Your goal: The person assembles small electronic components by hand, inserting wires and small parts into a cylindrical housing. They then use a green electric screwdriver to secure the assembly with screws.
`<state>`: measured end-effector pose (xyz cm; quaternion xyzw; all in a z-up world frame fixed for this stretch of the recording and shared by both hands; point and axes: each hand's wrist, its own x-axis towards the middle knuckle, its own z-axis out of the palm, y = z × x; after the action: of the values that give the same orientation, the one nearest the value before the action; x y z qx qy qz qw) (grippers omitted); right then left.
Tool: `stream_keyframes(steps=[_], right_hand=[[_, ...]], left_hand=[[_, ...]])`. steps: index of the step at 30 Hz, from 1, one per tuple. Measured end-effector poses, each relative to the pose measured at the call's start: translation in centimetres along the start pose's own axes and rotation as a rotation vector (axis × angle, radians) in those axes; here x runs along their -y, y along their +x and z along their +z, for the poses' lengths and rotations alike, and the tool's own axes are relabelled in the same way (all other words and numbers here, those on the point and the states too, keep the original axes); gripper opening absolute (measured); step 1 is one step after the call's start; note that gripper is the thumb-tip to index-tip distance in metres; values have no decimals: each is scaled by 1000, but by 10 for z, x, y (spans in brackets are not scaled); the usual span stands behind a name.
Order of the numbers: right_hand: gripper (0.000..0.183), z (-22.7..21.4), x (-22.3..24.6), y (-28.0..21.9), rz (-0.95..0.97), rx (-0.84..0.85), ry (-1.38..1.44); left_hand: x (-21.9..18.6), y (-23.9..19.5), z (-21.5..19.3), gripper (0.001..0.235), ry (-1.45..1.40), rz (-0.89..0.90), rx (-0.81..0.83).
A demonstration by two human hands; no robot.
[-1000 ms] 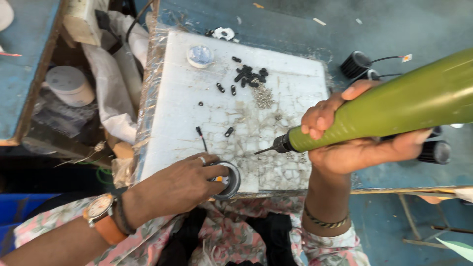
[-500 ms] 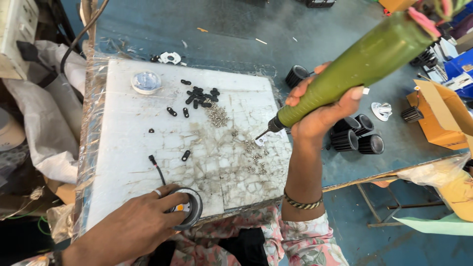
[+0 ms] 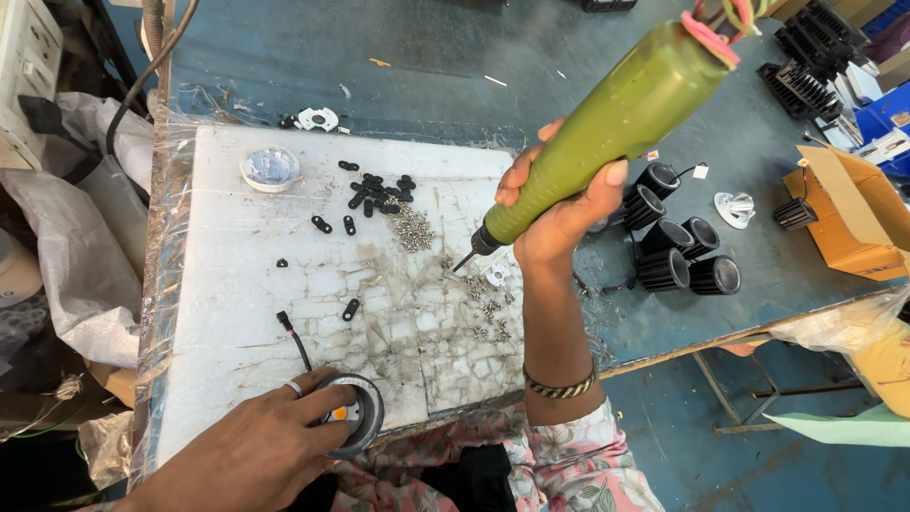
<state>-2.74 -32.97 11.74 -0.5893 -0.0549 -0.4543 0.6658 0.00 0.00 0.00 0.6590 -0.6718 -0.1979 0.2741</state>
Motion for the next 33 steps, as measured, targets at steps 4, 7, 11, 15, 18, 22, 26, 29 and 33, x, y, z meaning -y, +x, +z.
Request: stream_keyframes(steps=[4,7,11,15,18,22,26,29,33], right_hand=[[86,-3,9,-6,-6,-22,-24],[84,-11,29,-8,37,-2,34],[87,-27,56,-12,92,43,11],[85,-40,65,-14,29,64,-79],[84,-46,58,-14,-20,25,-125],[82,-49,49,-9,-55,-2,-143],[82,-50,49,-10,-20,11,-100],[84,-51,53,-14,8,45,-84],[86,-52,62,-19,34,51,-61]], left_hand=[[2,-1,3,31,16,13,-7],[4,0,5,22,24,-32,54],[7,0,9,17,49,-93,98],[9,0,13,20,59,-95,104],[10,-1,16,22,53,-139,136],[12,1,16,21,30,-164,167],[13,0,17,22,42,-181,172],[12,-1,17,21,52,-178,178],[8,-2,14,24,43,-111,100]])
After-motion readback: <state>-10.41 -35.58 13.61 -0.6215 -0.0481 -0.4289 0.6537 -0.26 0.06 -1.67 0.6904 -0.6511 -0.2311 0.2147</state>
